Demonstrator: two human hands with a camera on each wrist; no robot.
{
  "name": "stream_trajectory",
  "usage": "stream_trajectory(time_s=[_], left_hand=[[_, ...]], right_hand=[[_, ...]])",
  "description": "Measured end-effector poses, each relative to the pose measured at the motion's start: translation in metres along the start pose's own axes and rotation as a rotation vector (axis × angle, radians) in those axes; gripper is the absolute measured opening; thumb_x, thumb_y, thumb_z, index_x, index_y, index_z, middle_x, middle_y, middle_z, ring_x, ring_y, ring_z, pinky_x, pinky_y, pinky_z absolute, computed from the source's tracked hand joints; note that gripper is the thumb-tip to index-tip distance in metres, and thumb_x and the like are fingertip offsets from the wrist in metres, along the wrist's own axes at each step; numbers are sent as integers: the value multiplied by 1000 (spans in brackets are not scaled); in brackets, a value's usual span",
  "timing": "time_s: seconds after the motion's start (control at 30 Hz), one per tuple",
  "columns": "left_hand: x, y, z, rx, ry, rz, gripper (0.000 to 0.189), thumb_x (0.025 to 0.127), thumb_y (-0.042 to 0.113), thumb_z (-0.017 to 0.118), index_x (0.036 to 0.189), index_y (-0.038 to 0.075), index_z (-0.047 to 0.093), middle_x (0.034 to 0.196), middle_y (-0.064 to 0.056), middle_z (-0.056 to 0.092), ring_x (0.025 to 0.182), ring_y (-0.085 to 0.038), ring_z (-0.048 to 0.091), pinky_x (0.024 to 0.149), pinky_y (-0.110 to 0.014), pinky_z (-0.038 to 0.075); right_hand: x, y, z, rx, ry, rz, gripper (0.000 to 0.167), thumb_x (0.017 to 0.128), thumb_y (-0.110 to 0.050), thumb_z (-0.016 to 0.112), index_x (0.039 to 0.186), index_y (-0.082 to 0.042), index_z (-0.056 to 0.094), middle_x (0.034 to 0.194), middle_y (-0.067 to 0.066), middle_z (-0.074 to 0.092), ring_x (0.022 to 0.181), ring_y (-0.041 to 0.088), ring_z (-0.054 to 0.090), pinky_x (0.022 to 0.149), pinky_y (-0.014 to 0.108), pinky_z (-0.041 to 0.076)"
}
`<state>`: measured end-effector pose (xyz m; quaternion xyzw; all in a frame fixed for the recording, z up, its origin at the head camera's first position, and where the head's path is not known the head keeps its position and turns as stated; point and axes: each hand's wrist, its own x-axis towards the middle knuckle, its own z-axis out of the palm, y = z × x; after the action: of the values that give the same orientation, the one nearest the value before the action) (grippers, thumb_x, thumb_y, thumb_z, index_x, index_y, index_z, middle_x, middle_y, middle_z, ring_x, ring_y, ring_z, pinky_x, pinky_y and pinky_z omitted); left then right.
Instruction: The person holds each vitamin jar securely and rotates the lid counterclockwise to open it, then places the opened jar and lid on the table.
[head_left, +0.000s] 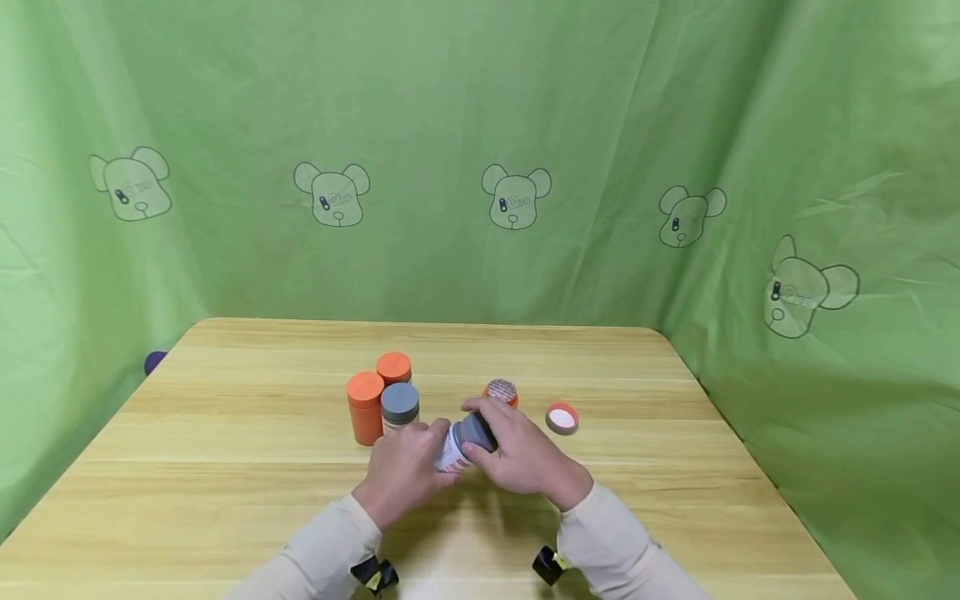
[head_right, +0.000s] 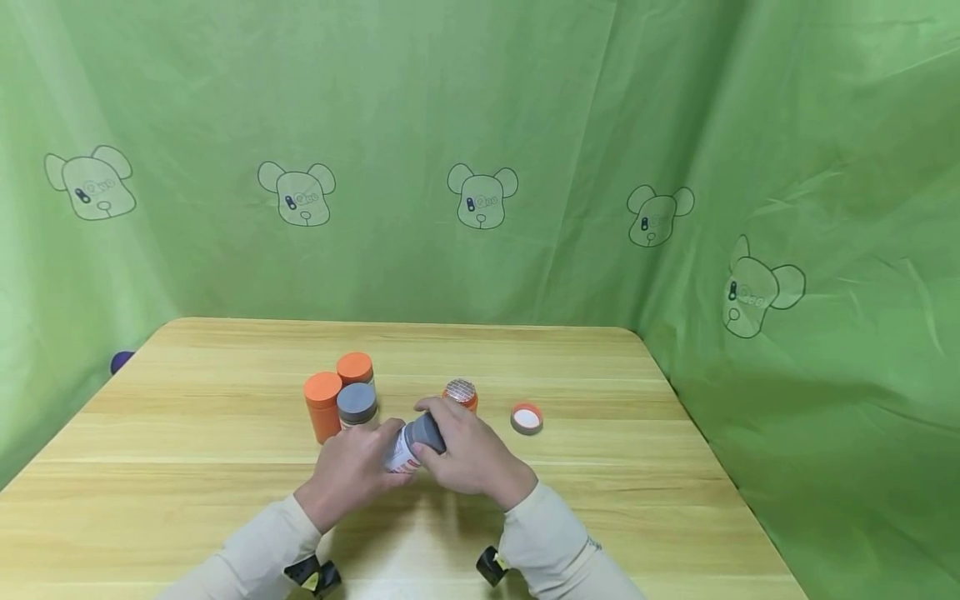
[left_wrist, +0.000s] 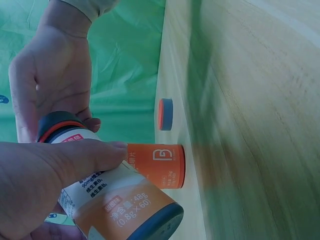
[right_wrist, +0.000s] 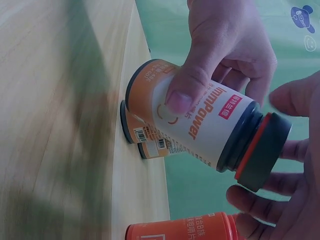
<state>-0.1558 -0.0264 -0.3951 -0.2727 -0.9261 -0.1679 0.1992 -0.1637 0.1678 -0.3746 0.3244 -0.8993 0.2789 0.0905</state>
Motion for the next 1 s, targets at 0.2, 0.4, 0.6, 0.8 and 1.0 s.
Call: stream_trajectory(time_s=[0.2, 0.4, 0.6, 0.8, 1.0], left_hand=[[1, 1, 1, 9, 1, 4, 54, 63, 40, 88, 99, 8, 65, 68, -3, 60, 55, -15, 55, 41, -29, 43], [0, 1, 1, 6, 4, 4, 55, 62, 39, 88, 101, 7, 65, 69, -4, 61, 55, -15, 55, 41, -29, 43], [0, 1, 0, -11, -9, 2, 56, 63, 37, 89, 103, 6, 65, 72, -5, 63, 56, -14, 56, 42, -27, 44], [1, 1, 0, -7, -15, 7, 57, 63, 37, 89, 103, 5, 65, 71, -5, 63, 56, -15, 56, 43, -28, 44], [1, 2, 0, 1, -18, 4, 56, 63, 38, 89, 103, 6, 65, 70, -5, 62, 57, -15, 56, 43, -30, 44]], right_hand=[[1, -2, 0, -12, -10, 88, 44, 96, -37, 57, 129, -9, 52, 110, 6, 60, 81, 14, 54, 68, 30, 47], [2, -2, 1, -1, -7, 66, 40, 93, -29, 60, 128, -9, 52, 111, 5, 60, 82, 13, 55, 68, 29, 47], [0, -1, 0, 18, -2, 21, 42, 90, -22, 63, 127, -8, 51, 115, 5, 58, 84, 14, 55, 70, 30, 48], [0, -1, 0, 14, -4, 41, 45, 92, -32, 62, 129, -9, 51, 116, 5, 59, 88, 15, 56, 75, 33, 48], [0, 1, 2, 13, -16, 73, 42, 94, -32, 61, 128, -10, 52, 114, 4, 60, 87, 15, 56, 75, 33, 48]])
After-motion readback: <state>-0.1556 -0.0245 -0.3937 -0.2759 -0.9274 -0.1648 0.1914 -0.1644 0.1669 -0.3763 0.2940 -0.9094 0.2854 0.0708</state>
